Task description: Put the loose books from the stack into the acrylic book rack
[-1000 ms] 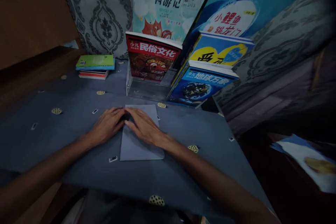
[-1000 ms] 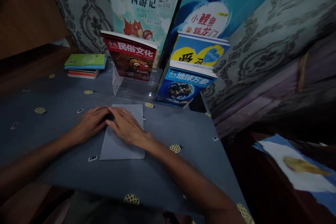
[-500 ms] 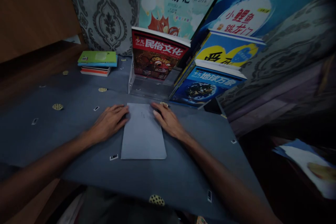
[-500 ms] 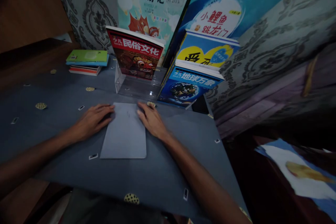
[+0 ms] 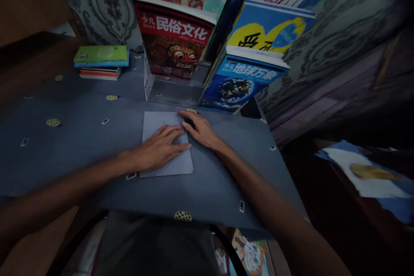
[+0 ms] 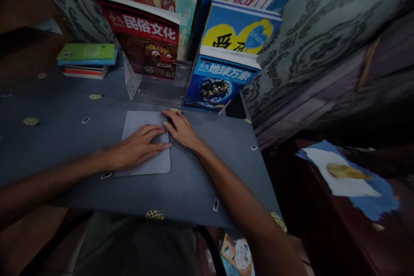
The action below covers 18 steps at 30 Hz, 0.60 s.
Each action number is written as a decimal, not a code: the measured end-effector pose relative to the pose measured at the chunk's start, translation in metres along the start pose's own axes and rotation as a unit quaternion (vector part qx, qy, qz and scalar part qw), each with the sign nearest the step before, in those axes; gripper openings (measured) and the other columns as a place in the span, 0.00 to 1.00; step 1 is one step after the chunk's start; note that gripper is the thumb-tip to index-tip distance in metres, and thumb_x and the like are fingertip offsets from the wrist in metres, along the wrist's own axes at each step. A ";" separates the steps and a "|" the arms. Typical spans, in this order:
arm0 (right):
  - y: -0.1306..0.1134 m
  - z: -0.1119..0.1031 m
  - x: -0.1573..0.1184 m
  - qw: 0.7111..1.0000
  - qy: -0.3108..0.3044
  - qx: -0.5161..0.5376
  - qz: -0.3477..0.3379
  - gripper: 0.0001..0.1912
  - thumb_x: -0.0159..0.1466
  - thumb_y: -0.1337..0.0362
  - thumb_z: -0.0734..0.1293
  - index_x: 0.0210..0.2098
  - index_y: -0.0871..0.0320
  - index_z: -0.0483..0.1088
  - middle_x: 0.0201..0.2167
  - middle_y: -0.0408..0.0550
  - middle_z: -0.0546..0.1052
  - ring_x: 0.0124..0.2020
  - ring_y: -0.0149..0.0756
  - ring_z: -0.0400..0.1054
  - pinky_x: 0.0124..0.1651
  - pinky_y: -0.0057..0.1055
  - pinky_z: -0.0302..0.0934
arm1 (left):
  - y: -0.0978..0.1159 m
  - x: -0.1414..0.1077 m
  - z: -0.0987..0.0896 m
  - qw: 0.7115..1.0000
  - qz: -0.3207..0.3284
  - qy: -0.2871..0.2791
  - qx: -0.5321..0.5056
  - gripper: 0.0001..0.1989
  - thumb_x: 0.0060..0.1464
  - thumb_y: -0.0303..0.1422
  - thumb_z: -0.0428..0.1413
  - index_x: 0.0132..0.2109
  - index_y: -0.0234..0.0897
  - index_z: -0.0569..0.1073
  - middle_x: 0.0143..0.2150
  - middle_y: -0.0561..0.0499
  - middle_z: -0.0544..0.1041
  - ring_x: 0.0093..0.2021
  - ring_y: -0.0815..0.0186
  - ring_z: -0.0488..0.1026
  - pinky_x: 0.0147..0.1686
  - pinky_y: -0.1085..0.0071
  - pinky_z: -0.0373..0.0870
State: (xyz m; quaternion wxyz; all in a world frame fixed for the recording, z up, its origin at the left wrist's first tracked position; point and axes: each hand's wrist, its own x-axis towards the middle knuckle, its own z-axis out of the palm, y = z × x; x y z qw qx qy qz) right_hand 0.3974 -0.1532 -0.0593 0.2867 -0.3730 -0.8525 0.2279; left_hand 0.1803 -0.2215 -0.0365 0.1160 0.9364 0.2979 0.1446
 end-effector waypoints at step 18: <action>-0.109 0.032 -0.032 0.979 -0.035 -0.067 -0.189 0.16 0.73 0.63 0.56 0.37 0.56 0.74 0.35 0.52 0.79 0.40 0.42 0.71 0.45 0.39 0.67 | -0.023 -0.050 -0.005 0.985 -0.131 0.111 -0.010 0.18 0.69 0.33 0.43 0.60 0.36 0.69 0.63 0.38 0.69 0.66 0.53 0.63 0.65 0.48 0.61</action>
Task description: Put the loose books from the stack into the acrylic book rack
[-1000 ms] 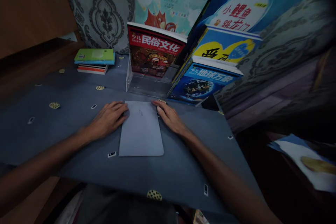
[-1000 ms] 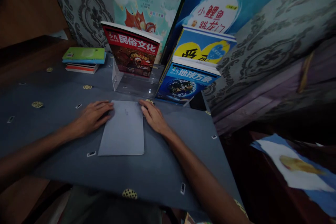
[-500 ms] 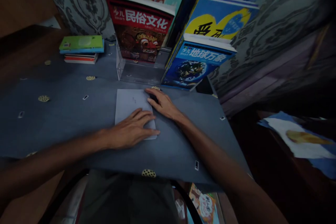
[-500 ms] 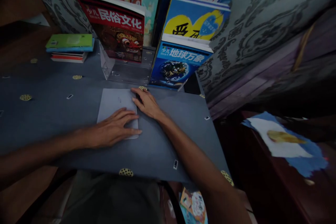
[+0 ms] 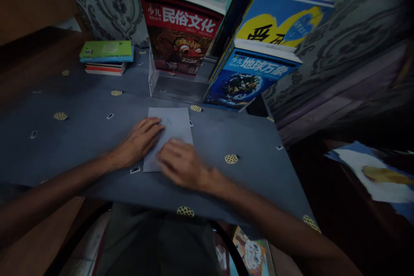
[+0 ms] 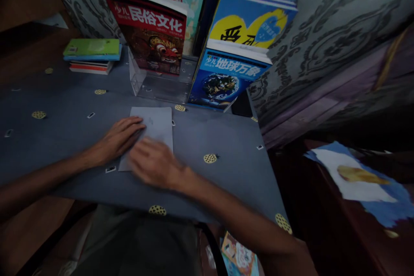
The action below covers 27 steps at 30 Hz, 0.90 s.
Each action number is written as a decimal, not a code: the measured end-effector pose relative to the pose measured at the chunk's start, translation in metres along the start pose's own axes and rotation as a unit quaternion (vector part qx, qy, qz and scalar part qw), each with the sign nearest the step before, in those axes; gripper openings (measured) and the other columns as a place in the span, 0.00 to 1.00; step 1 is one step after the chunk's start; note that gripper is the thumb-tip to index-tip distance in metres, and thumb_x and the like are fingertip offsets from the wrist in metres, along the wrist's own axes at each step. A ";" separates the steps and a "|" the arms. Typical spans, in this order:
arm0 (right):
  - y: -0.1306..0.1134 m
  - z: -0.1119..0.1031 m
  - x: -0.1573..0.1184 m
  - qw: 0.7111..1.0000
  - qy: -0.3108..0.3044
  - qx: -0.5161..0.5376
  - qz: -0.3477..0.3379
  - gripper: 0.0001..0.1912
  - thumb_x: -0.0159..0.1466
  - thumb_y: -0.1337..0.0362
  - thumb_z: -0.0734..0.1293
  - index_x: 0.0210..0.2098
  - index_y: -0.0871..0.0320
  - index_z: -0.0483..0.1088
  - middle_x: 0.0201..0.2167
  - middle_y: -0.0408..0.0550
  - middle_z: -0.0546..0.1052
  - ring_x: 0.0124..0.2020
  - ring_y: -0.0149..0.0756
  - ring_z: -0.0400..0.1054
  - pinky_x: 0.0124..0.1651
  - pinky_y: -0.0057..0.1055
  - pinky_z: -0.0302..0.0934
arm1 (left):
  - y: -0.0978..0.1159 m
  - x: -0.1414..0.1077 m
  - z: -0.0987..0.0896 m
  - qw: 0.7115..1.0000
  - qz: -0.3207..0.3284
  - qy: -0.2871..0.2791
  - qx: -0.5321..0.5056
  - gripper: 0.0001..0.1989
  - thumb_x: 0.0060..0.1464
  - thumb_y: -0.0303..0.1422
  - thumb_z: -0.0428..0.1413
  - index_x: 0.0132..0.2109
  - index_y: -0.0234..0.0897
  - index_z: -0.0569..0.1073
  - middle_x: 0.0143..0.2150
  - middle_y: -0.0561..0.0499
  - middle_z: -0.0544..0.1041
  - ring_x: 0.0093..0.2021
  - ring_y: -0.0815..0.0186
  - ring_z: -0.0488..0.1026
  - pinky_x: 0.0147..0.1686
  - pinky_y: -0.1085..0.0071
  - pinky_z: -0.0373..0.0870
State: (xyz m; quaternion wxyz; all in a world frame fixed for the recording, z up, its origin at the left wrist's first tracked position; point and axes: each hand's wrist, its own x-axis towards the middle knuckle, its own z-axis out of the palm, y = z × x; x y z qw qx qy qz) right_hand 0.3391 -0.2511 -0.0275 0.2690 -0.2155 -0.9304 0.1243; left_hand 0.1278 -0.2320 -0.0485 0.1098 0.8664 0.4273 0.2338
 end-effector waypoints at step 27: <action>0.042 -0.020 -0.031 0.963 -0.009 -0.068 0.259 0.04 0.66 0.66 0.66 0.34 0.55 0.68 0.31 0.45 0.74 0.33 0.37 0.67 0.35 0.31 0.56 | -0.004 -0.009 0.007 0.988 -0.112 0.007 0.105 0.24 0.67 0.42 0.45 0.63 0.36 0.67 0.69 0.35 0.63 0.72 0.45 0.53 0.65 0.42 0.56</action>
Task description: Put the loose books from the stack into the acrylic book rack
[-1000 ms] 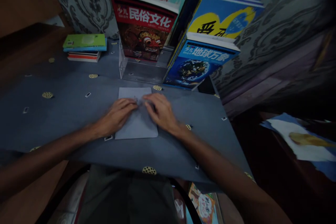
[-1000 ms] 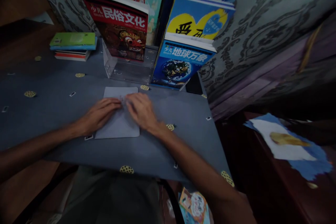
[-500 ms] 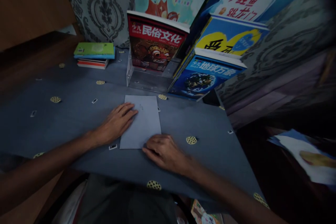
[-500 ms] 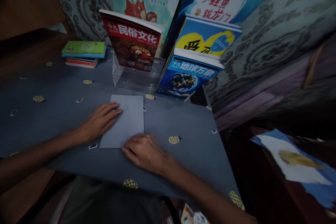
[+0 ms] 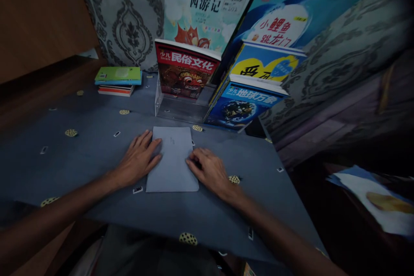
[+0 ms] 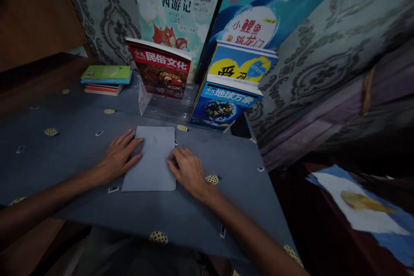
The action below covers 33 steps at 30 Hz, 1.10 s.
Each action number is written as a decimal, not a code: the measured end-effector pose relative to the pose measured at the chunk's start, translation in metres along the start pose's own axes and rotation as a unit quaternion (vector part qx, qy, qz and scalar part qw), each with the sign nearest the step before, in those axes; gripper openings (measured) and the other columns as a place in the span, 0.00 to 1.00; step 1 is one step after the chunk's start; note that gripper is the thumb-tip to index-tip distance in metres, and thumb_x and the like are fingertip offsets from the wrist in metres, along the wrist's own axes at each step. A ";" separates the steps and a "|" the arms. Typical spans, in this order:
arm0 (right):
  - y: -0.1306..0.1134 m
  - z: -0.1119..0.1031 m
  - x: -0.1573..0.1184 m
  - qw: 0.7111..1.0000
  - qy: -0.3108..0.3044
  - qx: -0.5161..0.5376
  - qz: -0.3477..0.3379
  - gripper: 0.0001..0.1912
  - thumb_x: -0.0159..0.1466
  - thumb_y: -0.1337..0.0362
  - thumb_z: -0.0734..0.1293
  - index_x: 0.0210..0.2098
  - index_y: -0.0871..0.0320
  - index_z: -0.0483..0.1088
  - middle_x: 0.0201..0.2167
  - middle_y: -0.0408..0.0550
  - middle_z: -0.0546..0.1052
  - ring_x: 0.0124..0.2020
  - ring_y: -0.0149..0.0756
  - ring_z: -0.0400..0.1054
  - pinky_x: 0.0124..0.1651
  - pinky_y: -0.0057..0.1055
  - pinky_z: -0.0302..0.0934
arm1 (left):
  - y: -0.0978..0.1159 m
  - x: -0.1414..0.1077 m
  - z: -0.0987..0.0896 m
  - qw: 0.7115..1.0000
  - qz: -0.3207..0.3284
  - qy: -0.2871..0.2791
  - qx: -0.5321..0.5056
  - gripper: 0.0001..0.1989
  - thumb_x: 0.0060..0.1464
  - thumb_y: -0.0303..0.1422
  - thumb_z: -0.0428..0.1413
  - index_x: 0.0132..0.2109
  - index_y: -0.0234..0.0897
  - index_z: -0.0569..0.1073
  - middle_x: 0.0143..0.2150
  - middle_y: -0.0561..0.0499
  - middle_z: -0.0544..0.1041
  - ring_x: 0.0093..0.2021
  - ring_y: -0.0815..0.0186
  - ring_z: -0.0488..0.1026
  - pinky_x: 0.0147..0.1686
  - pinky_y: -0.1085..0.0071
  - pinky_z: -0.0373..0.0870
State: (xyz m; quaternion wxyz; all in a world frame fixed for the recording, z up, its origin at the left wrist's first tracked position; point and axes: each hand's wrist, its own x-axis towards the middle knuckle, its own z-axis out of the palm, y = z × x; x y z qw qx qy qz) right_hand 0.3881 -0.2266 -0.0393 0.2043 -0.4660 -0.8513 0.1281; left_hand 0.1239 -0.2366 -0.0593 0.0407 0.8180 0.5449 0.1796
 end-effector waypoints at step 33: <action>-0.003 -0.039 0.059 0.877 0.089 0.470 0.056 0.19 0.60 0.45 0.70 0.34 0.56 0.71 0.19 0.41 0.74 0.20 0.32 0.69 0.23 0.27 0.64 | -0.002 0.078 -0.070 0.654 -0.093 -0.022 -0.751 0.16 0.50 0.35 0.65 0.47 0.36 0.78 0.42 0.46 0.82 0.39 0.62 0.80 0.42 0.68 0.74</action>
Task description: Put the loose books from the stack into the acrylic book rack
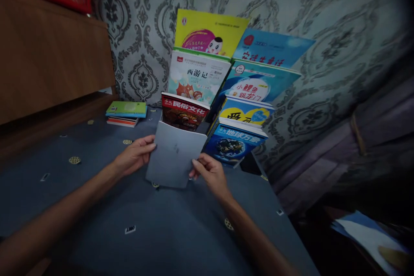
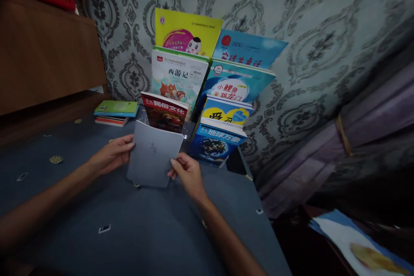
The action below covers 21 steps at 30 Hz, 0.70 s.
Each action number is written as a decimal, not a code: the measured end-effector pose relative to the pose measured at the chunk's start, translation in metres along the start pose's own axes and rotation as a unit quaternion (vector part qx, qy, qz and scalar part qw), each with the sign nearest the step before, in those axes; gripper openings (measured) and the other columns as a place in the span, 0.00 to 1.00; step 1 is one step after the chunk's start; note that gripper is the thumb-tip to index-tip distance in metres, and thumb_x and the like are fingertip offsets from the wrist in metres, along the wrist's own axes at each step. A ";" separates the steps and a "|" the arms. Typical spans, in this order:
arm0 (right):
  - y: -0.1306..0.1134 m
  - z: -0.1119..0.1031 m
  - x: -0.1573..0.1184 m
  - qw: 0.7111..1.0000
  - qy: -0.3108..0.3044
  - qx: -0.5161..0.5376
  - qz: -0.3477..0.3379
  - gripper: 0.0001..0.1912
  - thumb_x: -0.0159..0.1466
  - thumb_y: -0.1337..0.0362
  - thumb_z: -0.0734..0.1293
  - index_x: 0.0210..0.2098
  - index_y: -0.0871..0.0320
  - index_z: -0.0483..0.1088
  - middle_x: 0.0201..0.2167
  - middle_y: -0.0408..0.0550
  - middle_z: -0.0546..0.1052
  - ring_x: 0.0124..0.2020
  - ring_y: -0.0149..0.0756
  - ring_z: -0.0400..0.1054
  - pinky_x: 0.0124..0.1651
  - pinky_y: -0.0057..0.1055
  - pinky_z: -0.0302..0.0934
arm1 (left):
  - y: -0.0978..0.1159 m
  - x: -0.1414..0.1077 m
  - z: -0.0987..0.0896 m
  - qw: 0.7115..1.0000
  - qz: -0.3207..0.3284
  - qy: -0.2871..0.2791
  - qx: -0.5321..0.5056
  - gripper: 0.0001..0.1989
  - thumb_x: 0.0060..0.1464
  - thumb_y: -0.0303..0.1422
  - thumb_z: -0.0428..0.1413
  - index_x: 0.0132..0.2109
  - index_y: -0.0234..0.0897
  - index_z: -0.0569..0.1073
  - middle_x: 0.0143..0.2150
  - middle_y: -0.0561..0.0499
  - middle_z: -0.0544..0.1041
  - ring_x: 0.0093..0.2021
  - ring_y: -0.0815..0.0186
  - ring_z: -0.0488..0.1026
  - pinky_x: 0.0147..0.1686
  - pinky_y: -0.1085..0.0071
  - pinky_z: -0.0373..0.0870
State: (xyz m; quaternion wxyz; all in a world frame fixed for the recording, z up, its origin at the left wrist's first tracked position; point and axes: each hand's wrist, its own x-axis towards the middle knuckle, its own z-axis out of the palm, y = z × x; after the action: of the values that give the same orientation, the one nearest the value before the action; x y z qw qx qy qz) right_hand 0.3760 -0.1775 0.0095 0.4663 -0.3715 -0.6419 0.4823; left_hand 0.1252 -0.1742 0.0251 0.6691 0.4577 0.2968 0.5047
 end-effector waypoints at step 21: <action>-0.008 0.016 0.013 0.942 0.078 -0.256 -0.201 0.09 0.71 0.59 0.58 0.35 0.54 0.64 0.27 0.41 0.71 0.30 0.34 0.68 0.35 0.30 0.60 | 0.006 0.032 0.017 0.975 0.167 0.121 0.083 0.05 0.32 0.28 0.53 0.24 0.38 0.71 0.22 0.56 0.69 0.26 0.68 0.64 0.28 0.72 0.64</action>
State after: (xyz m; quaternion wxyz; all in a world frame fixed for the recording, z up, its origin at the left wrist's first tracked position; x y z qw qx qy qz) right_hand 0.3563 -0.1721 0.0187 0.4909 -0.3778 -0.7670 0.1671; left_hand 0.1474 -0.1487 0.0392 0.4940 0.4900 0.3361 0.6348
